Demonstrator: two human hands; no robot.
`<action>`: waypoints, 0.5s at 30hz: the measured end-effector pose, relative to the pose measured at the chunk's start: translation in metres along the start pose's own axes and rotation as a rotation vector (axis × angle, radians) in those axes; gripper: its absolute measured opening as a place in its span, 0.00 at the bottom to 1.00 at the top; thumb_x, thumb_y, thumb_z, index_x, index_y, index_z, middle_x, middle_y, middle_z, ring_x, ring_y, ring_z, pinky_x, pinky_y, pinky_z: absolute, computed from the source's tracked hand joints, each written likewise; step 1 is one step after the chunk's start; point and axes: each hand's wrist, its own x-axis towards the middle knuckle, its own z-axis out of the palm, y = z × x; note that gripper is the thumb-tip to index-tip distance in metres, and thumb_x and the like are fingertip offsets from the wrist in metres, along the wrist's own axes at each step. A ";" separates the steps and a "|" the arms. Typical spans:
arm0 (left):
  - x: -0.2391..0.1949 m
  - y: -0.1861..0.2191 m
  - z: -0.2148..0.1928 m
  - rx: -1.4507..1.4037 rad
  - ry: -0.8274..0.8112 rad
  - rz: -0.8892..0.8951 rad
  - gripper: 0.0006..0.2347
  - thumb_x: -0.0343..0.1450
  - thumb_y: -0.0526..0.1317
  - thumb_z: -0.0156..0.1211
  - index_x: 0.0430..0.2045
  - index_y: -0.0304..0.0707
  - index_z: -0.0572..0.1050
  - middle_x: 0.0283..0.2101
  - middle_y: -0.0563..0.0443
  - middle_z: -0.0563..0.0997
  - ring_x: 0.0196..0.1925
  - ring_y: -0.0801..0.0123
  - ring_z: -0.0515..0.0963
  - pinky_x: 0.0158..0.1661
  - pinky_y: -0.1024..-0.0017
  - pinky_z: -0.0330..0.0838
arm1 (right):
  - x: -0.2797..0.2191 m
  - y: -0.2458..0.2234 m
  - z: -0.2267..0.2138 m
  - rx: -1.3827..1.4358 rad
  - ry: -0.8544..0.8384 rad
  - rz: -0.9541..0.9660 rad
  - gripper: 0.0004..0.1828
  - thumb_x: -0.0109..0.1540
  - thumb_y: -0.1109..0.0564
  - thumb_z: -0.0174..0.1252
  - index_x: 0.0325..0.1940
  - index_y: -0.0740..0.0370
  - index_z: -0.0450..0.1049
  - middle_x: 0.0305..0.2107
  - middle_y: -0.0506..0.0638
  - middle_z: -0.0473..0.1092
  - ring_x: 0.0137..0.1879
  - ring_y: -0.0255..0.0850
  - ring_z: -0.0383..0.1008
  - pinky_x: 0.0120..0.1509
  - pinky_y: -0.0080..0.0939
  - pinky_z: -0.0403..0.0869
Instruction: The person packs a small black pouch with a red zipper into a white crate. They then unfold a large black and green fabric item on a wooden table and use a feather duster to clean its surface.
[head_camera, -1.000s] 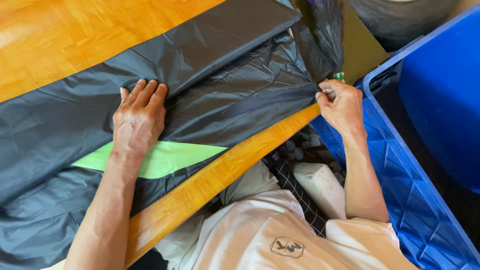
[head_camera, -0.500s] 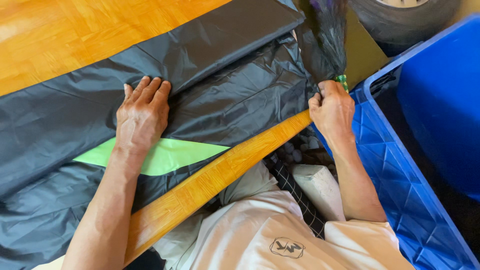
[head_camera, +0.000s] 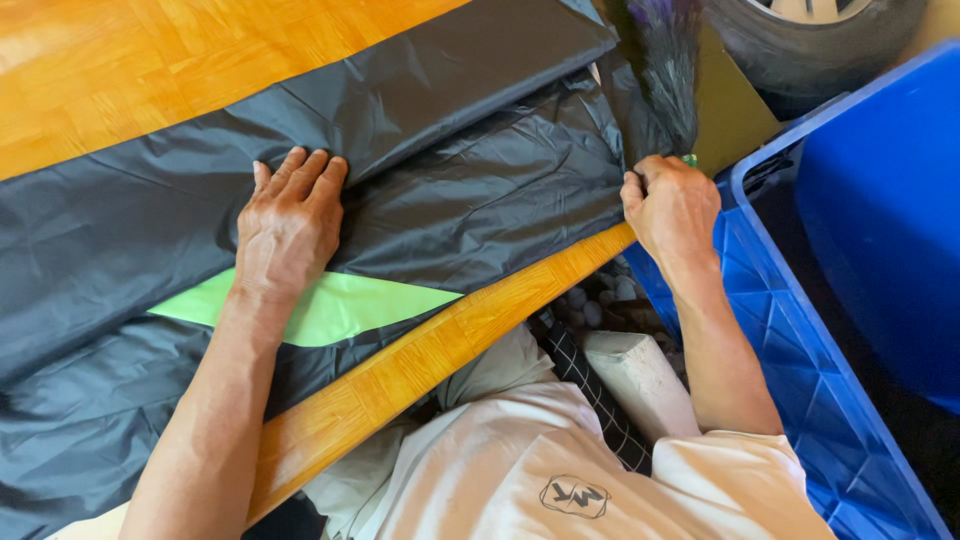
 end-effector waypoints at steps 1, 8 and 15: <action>0.000 -0.001 0.001 -0.002 -0.009 0.004 0.12 0.74 0.39 0.59 0.51 0.45 0.83 0.49 0.48 0.86 0.55 0.52 0.85 0.54 0.47 0.77 | -0.002 -0.001 0.000 0.029 0.011 0.003 0.07 0.62 0.47 0.65 0.40 0.48 0.81 0.27 0.46 0.74 0.36 0.49 0.79 0.41 0.49 0.78; 0.001 0.002 -0.001 0.008 0.020 -0.017 0.12 0.74 0.39 0.60 0.49 0.46 0.84 0.48 0.48 0.87 0.55 0.53 0.85 0.54 0.48 0.77 | 0.005 0.007 0.003 0.467 0.000 0.132 0.11 0.60 0.55 0.72 0.46 0.54 0.82 0.31 0.47 0.76 0.38 0.42 0.79 0.43 0.39 0.77; 0.004 0.002 -0.004 -0.003 0.008 0.000 0.12 0.74 0.38 0.60 0.50 0.44 0.83 0.48 0.47 0.87 0.54 0.52 0.85 0.54 0.47 0.77 | 0.020 0.005 -0.025 1.001 -0.281 0.335 0.18 0.61 0.62 0.69 0.52 0.73 0.77 0.36 0.55 0.77 0.40 0.33 0.74 0.48 0.35 0.76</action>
